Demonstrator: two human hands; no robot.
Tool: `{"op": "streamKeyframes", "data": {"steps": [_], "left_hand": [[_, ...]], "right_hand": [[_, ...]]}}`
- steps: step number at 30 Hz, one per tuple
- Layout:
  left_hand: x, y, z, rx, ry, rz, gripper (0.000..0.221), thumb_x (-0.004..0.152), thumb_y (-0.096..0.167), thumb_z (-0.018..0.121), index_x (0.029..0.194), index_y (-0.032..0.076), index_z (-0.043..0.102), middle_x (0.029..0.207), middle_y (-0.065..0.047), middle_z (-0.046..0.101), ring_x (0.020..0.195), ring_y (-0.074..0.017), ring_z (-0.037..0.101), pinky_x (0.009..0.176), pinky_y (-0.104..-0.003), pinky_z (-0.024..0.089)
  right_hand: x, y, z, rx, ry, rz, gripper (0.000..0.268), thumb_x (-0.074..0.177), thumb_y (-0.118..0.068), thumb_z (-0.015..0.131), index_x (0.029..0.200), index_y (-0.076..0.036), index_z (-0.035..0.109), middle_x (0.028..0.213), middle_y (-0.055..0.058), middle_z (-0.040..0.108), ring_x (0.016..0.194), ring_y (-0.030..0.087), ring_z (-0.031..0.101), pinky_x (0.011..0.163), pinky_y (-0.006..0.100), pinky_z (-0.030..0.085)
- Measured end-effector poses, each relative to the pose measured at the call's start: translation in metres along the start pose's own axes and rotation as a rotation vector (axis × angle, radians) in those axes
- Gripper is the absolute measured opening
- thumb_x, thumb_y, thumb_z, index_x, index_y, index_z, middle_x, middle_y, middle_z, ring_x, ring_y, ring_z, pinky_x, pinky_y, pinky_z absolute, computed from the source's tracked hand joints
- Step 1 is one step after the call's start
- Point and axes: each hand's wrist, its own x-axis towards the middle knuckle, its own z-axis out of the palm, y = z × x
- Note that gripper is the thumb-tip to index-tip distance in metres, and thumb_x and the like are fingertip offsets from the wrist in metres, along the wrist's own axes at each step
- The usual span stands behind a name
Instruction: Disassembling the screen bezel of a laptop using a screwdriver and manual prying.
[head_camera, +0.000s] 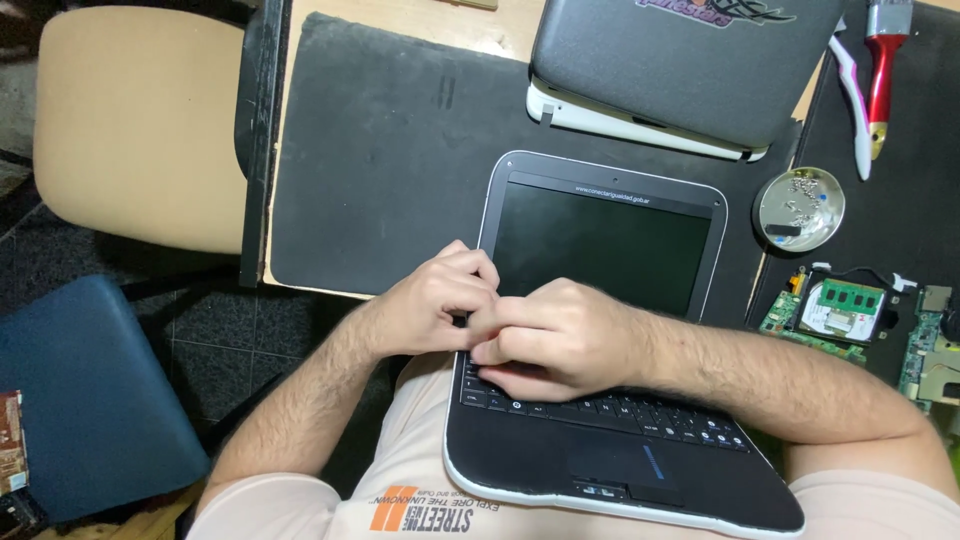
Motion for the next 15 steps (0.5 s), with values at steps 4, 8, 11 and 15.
{"op": "streamKeyframes", "data": {"steps": [4,8,11,15], "left_hand": [[0.005,0.011,-0.006,0.028,-0.024,0.021,0.032,0.107,0.030,0.093,0.082,0.025,0.074,0.086,0.010,0.078,0.109,-0.0206,0.079,0.097,-0.041,0.053],[0.008,0.004,-0.001,0.009,0.015,0.003,0.035,0.104,0.038,0.099,0.082,0.027,0.074,0.087,0.011,0.075,0.105,-0.0204,0.078,0.096,-0.041,0.055],[0.009,0.009,-0.005,0.024,-0.009,0.018,0.033,0.104,0.031,0.097,0.083,0.025,0.073,0.088,0.009,0.075,0.107,-0.0228,0.077,0.096,-0.043,0.055],[0.010,0.011,-0.005,0.021,-0.026,0.033,0.034,0.101,0.023,0.095,0.081,0.021,0.068,0.086,0.006,0.070,0.107,-0.0261,0.077,0.095,-0.046,0.054]], "right_hand": [[-0.002,0.003,-0.002,0.126,-0.030,-0.002,0.012,0.115,-0.004,0.074,0.119,-0.002,0.085,0.114,0.016,0.083,0.070,0.035,0.081,0.059,0.043,0.071],[-0.009,0.011,0.004,-0.029,0.025,0.050,0.014,0.111,-0.016,0.090,0.106,-0.007,0.080,0.100,0.008,0.072,0.064,0.030,0.078,0.055,0.040,0.069],[0.006,-0.001,-0.005,0.011,0.023,0.066,0.008,0.114,-0.015,0.084,0.114,-0.008,0.080,0.101,0.009,0.072,0.068,0.033,0.080,0.057,0.043,0.070],[-0.007,0.008,-0.002,0.017,0.017,0.066,0.002,0.111,-0.008,0.086,0.112,-0.007,0.086,0.107,0.009,0.080,0.066,0.031,0.082,0.058,0.041,0.071]]}}
